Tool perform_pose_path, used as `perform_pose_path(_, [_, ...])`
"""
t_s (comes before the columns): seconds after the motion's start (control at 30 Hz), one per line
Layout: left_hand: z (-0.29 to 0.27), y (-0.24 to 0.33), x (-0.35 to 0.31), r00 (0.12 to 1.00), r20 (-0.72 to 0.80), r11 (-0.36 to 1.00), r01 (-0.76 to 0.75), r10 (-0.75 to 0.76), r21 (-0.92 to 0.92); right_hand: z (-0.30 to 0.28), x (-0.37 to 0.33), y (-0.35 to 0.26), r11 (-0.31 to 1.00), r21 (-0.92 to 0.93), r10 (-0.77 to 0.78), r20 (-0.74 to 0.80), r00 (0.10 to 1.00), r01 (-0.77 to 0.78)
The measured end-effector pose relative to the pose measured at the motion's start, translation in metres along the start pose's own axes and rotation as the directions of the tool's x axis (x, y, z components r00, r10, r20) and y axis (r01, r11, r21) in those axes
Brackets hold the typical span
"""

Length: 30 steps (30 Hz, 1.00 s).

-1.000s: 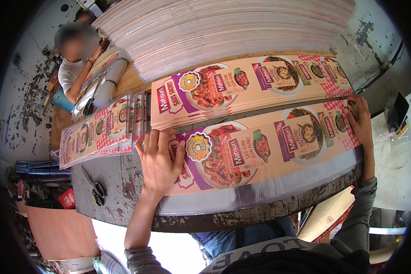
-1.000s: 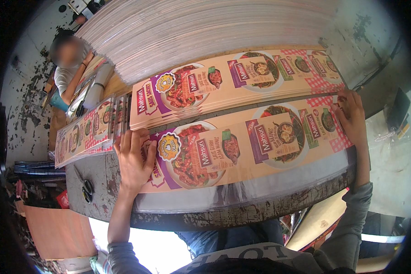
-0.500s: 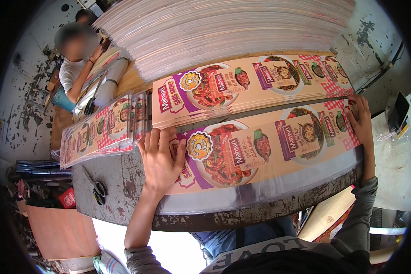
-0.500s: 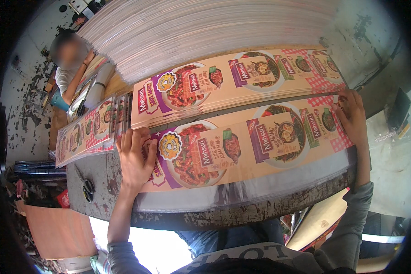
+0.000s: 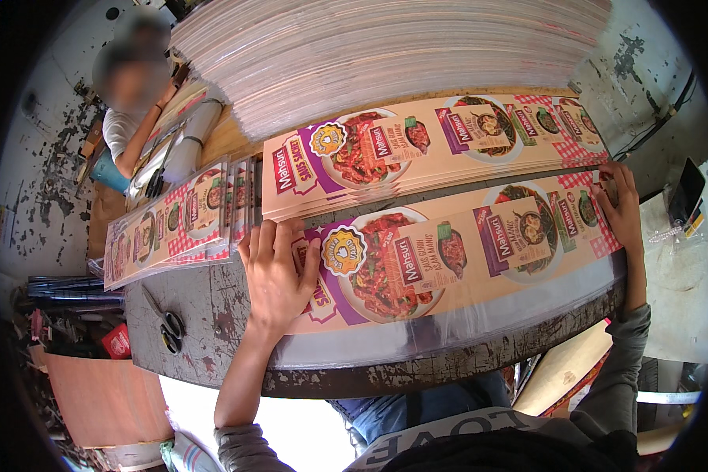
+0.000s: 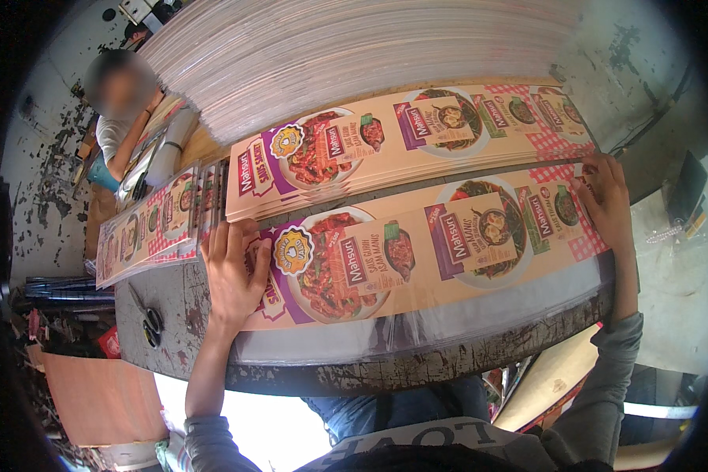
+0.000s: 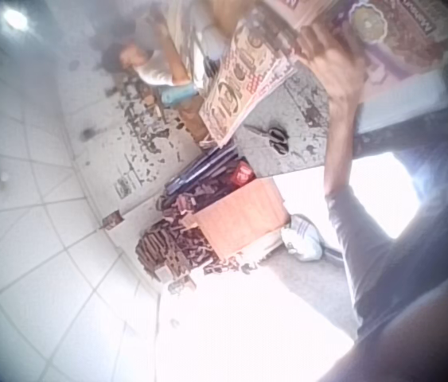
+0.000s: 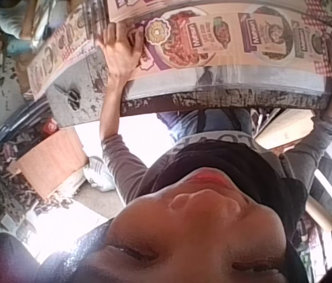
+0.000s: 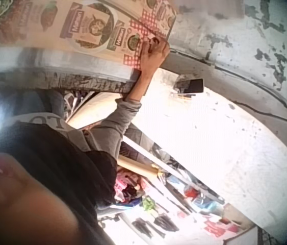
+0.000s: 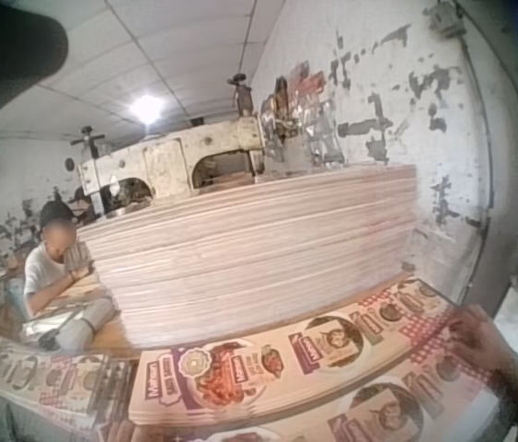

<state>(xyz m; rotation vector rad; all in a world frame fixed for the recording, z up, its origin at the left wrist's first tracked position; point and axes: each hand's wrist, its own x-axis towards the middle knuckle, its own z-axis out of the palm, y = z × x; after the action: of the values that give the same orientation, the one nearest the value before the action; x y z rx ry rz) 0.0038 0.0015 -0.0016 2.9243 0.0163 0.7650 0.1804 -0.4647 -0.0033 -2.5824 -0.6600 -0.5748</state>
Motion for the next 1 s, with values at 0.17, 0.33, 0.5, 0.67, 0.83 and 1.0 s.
perform_pose_path(0.17, [0.0001,0.0001,0.0001,1.000,0.016,1.000,0.016,-0.016,-0.008,0.0001,-0.0005,0.0007,1.000,0.002,0.000,-0.003,1.000,0.000])
perform_pose_path(0.33, [0.0000,-0.0003,0.0000,1.000,0.006,1.000,0.005,-0.005,0.001,-0.0007,-0.0004,-0.0008,1.000,0.004,0.014,-0.001,1.000,-0.014])
perform_pose_path(0.5, [-0.0002,-0.0004,0.0000,1.000,0.003,1.000,0.003,-0.003,-0.001,-0.0008,0.0000,-0.0014,1.000,0.005,0.006,0.002,1.000,-0.006])
perform_pose_path(0.67, [-0.0012,0.0024,0.0022,1.000,-0.021,1.000,-0.009,0.009,-0.012,-0.0010,-0.0006,-0.0015,1.000,0.011,0.008,-0.006,1.000,-0.008])
perform_pose_path(0.83, [-0.0019,0.0024,0.0020,1.000,-0.023,1.000,-0.012,0.012,-0.023,-0.0004,-0.0006,0.0036,1.000,0.010,-0.008,0.018,1.000,0.008])
perform_pose_path(1.0, [-0.0010,-0.0004,0.0001,1.000,-0.010,1.000,-0.007,0.006,-0.011,-0.0006,-0.0006,0.0012,1.000,0.000,-0.001,-0.002,1.000,0.001])
